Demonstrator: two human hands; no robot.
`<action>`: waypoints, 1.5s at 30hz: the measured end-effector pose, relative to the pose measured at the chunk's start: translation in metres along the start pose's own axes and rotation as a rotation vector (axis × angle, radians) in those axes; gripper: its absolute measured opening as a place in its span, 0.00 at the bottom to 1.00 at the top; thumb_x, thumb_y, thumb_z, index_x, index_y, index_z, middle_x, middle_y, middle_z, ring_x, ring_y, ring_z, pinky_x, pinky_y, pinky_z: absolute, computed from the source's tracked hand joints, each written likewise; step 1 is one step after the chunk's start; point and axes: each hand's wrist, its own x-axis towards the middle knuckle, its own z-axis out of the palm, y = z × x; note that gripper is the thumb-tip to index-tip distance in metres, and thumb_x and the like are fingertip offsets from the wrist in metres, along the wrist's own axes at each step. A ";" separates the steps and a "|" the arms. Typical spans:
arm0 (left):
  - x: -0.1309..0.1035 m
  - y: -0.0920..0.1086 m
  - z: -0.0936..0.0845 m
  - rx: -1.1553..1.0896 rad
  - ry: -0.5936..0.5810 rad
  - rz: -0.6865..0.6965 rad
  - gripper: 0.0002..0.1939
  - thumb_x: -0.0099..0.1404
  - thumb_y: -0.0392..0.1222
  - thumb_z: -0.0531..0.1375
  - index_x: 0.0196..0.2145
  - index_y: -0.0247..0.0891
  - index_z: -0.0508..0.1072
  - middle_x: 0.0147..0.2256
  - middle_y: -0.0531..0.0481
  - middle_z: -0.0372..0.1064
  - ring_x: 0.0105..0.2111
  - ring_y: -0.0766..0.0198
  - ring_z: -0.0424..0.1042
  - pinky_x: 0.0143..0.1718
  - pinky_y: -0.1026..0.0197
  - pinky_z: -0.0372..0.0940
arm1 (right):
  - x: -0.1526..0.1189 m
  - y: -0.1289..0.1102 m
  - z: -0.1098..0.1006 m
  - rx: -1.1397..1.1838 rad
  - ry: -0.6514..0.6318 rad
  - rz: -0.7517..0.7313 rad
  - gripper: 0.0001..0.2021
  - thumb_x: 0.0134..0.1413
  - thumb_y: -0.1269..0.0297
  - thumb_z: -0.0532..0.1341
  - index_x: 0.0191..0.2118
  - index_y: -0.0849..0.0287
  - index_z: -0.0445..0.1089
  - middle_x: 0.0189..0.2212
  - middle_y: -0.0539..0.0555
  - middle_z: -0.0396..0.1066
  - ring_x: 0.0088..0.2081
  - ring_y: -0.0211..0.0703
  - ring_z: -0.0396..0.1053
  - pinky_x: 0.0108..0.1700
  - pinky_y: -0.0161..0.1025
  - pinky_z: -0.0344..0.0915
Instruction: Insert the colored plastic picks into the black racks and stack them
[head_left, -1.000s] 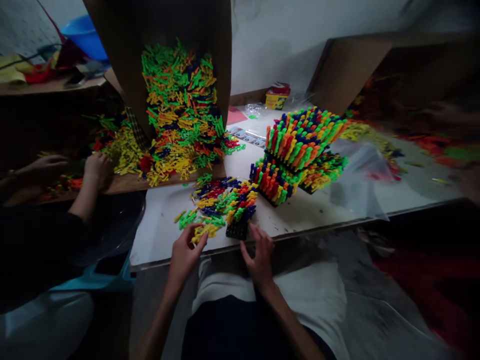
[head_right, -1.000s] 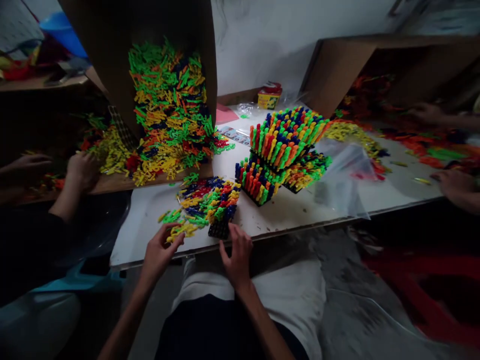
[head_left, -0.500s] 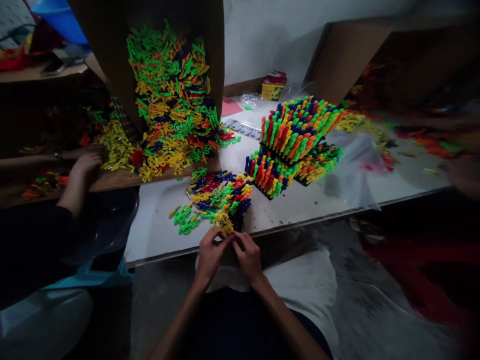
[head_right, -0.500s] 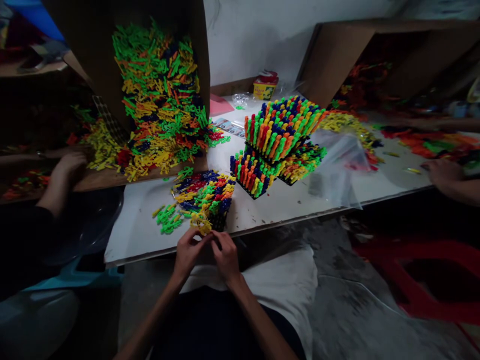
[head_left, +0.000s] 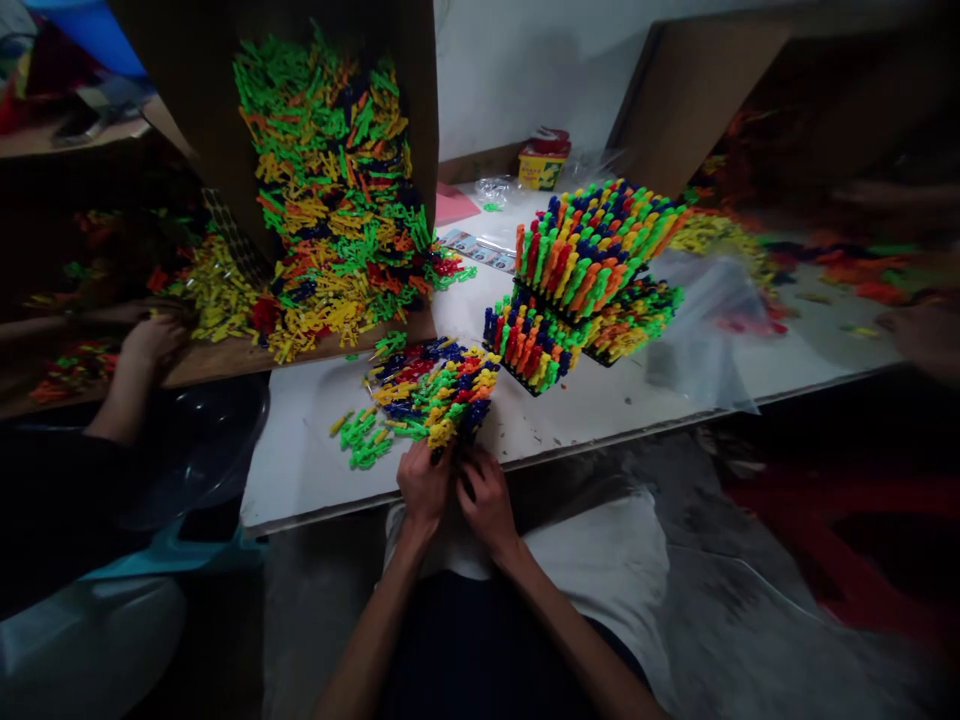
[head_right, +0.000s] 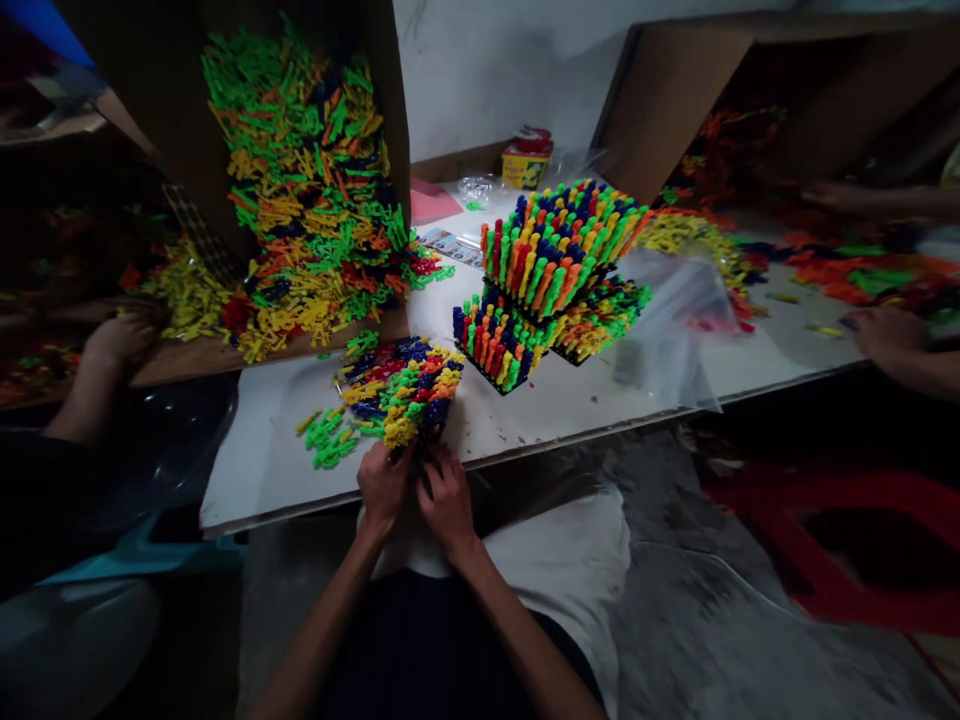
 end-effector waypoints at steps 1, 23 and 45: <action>0.000 0.001 0.001 -0.008 -0.006 -0.002 0.14 0.68 0.50 0.57 0.34 0.39 0.77 0.35 0.44 0.76 0.36 0.59 0.71 0.39 0.60 0.59 | -0.001 -0.002 0.001 0.005 -0.006 -0.002 0.20 0.60 0.70 0.55 0.56 0.56 0.69 0.54 0.60 0.70 0.58 0.51 0.65 0.60 0.54 0.63; 0.009 0.019 -0.008 0.252 -0.295 -0.153 0.19 0.70 0.53 0.52 0.45 0.40 0.76 0.33 0.40 0.78 0.31 0.56 0.75 0.29 0.60 0.48 | 0.070 -0.037 -0.064 -0.013 0.169 -0.057 0.13 0.65 0.63 0.57 0.52 0.51 0.72 0.48 0.55 0.72 0.53 0.48 0.66 0.56 0.49 0.60; 0.063 -0.009 -0.087 0.335 -0.262 -0.077 0.14 0.66 0.48 0.57 0.45 0.42 0.76 0.36 0.48 0.78 0.36 0.59 0.75 0.33 0.63 0.59 | 0.097 -0.016 -0.045 0.010 0.252 -0.109 0.07 0.63 0.59 0.61 0.37 0.51 0.77 0.48 0.53 0.69 0.53 0.48 0.64 0.55 0.47 0.52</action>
